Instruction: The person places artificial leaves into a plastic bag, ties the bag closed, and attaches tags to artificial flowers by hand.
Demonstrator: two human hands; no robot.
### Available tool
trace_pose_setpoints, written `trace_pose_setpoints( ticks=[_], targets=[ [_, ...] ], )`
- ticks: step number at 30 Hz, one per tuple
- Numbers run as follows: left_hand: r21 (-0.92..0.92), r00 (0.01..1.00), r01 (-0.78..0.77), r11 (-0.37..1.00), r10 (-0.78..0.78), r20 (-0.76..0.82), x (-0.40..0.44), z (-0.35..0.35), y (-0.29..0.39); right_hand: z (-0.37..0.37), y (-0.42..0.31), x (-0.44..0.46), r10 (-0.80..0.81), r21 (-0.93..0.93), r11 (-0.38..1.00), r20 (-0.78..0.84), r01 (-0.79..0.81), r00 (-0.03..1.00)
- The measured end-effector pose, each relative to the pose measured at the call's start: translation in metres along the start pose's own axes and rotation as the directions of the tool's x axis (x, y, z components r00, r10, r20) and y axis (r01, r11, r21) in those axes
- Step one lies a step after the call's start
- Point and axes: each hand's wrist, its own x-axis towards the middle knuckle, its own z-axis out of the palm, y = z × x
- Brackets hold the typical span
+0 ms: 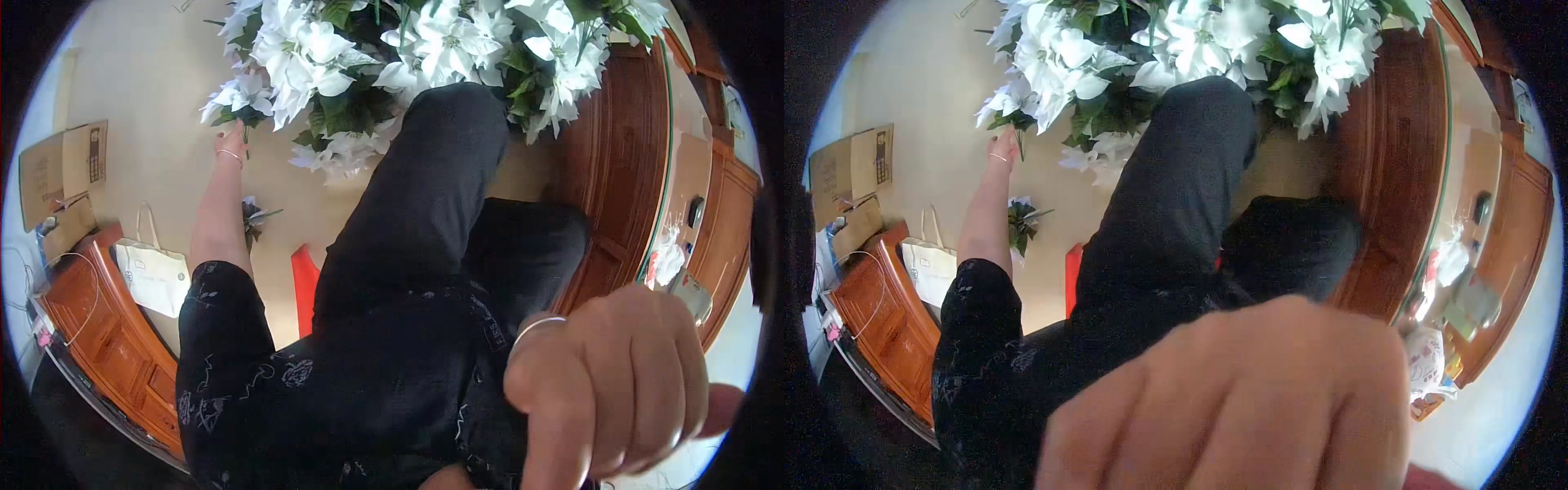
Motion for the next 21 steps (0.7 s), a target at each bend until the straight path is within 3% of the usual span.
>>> trace_pose_setpoints(
  ticks=[3, 5, 7, 9, 12, 15, 21],
  targets=[
    [-0.155, 0.916, 0.264, 0.952, -0.198, 0.348, 0.03, 0.006, -0.008, -0.014, -0.009, 0.0, 0.02, -0.095, 0.995, -0.088, -0.029, 0.996],
    [-0.187, 0.853, 0.382, 0.905, -0.267, 0.448, 0.039, 0.016, -0.014, -0.041, -0.018, -0.012, 0.0, -0.229, 0.973, -0.103, -0.023, 0.995],
    [-0.225, 0.837, 0.432, 0.874, -0.295, 0.46, 0.037, 0.02, -0.015, -0.06, -0.028, -0.034, -0.038, -0.293, 0.955, -0.25, -0.038, 0.968],
    [-0.276, 0.875, 0.413, 0.868, -0.295, 0.383, 0.027, 0.025, -0.01, -0.079, -0.038, -0.055, -0.035, -0.232, 0.971, -0.36, -0.053, 0.932],
    [-0.233, 0.887, 0.402, 0.885, -0.313, 0.339, 0.032, 0.026, -0.01, -0.092, -0.048, -0.075, -0.084, -0.254, 0.964, -0.577, -0.081, 0.812],
    [-0.218, 0.872, 0.421, 0.88, -0.327, 0.365, 0.029, 0.016, -0.01, -0.103, -0.059, -0.089, -0.084, -0.203, 0.977, -0.632, -0.059, 0.771],
    [-0.368, 0.895, 0.296, 0.882, -0.122, 0.429, -0.001, -0.021, 0.025, -0.115, -0.077, -0.107, -0.101, -0.194, 0.98, -0.647, -0.036, 0.756]
  ],
)
